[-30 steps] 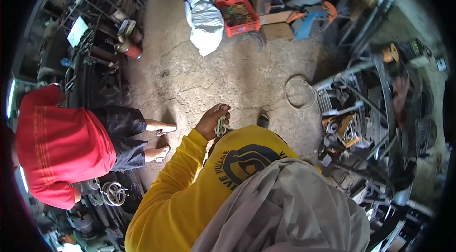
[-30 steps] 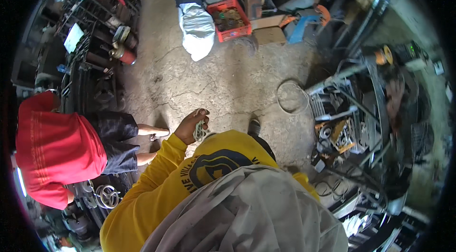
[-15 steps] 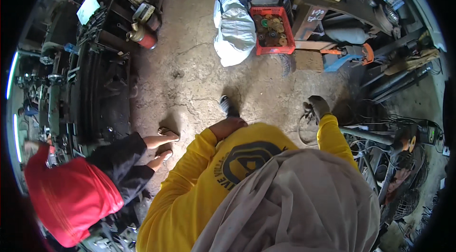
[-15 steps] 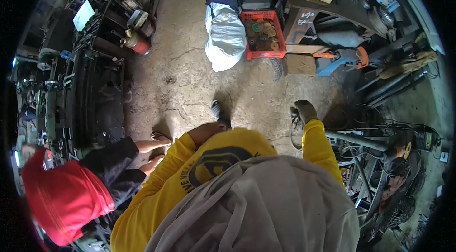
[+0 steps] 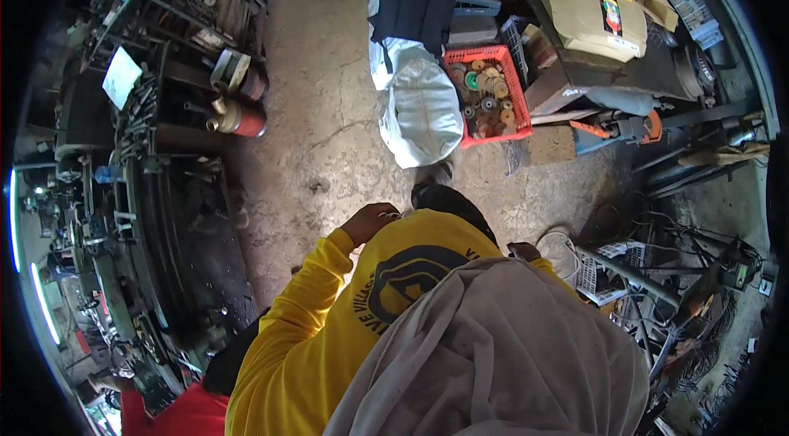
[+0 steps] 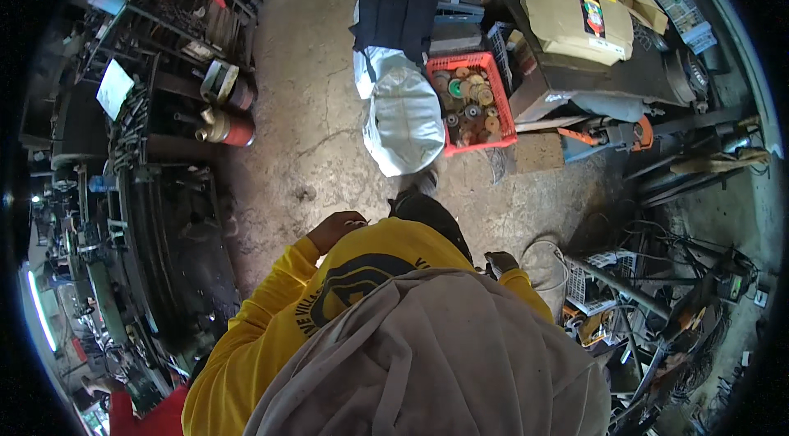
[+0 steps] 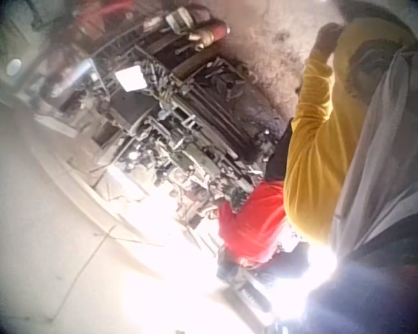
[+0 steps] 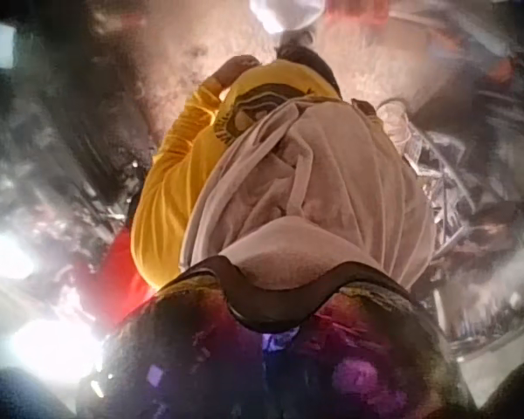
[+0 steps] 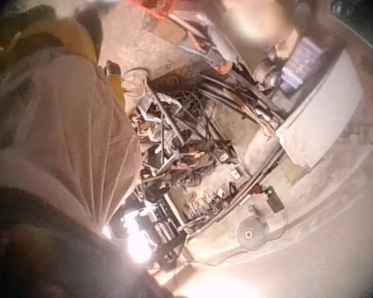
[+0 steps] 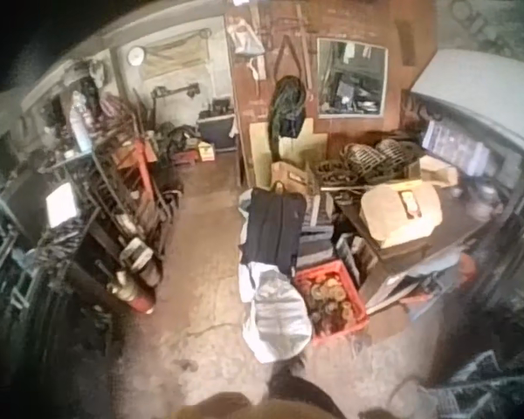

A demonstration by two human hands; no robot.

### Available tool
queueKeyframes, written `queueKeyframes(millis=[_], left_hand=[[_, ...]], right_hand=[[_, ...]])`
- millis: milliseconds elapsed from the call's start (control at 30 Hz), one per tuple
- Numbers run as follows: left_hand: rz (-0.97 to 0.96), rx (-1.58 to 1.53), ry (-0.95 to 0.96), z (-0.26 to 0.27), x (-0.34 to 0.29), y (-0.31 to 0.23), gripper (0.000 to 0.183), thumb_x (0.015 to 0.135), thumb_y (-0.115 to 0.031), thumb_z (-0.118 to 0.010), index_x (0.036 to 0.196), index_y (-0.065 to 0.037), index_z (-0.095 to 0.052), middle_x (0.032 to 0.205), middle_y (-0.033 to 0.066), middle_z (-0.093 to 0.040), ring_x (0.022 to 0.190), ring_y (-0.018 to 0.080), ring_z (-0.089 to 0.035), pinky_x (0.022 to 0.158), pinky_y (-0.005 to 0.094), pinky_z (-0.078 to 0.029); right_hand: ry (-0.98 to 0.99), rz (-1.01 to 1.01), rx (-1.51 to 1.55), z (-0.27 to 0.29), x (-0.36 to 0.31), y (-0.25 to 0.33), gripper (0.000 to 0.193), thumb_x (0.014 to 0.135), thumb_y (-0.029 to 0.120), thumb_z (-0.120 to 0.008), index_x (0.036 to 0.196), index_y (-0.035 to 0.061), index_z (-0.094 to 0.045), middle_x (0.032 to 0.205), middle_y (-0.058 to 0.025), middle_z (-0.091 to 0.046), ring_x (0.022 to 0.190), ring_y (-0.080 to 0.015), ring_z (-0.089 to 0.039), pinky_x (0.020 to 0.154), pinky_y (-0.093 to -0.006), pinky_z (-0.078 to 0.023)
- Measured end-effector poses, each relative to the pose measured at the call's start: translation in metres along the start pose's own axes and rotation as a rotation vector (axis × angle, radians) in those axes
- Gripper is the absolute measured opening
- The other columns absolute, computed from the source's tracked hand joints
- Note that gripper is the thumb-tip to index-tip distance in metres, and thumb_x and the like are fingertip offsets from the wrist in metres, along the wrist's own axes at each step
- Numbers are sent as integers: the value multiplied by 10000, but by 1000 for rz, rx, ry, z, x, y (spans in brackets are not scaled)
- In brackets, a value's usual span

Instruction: The person welds several points on a circular metal wire frame using a welding rod tool, holding the frame by hand while wearing gloves.

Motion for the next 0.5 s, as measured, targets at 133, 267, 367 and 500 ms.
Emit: queueKeyframes(millis=[133, 267, 367, 500], left_hand=[[-99, -312, -26, 61, 38, -73, 259, 931, -250, -656, 1075, -35, -675, 957, 26, -684, 871, 104, -594, 799, 276, -492], [-197, -219, 14, 116, 87, -100, 304, 927, -240, -657, 1136, -20, -640, 1003, 34, -679, 921, 108, -600, 826, 278, -489], [-203, -274, 155, 147, 129, -118, 352, 924, -265, -669, 1165, -12, -620, 1031, 37, -674, 949, 110, -599, 853, 276, -481], [-107, -235, 366, 186, 186, -156, 394, 938, -308, -677, 1183, -8, -605, 1024, 40, -669, 950, 112, -598, 865, 276, -476]], right_hand=[[-8, -158, 452, 12, 41, 99, 381, 971, 400, -546, 786, 79, -637, 690, -115, -661, 496, -253, -556, 505, -429, -438], [-131, 163, 240, 74, 55, 282, 375, 972, 411, -499, 833, 81, -609, 773, -114, -669, 533, -219, -562, 523, -395, -437], [-209, 478, 367, 103, 51, 391, 281, 960, 307, -564, 897, 40, -626, 796, -102, -669, 550, -158, -542, 504, -334, -402], [-63, 438, 737, 104, 77, 435, 267, 934, 178, -662, 1127, -6, -638, 905, -104, -705, 704, -149, -639, 631, -310, -510]])
Point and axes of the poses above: each hand's wrist, its own x-axis towards the middle knuckle, its own z-axis out of the back of the hand, y = z × x, the point moved 6 cm from there along x, towards the middle knuckle
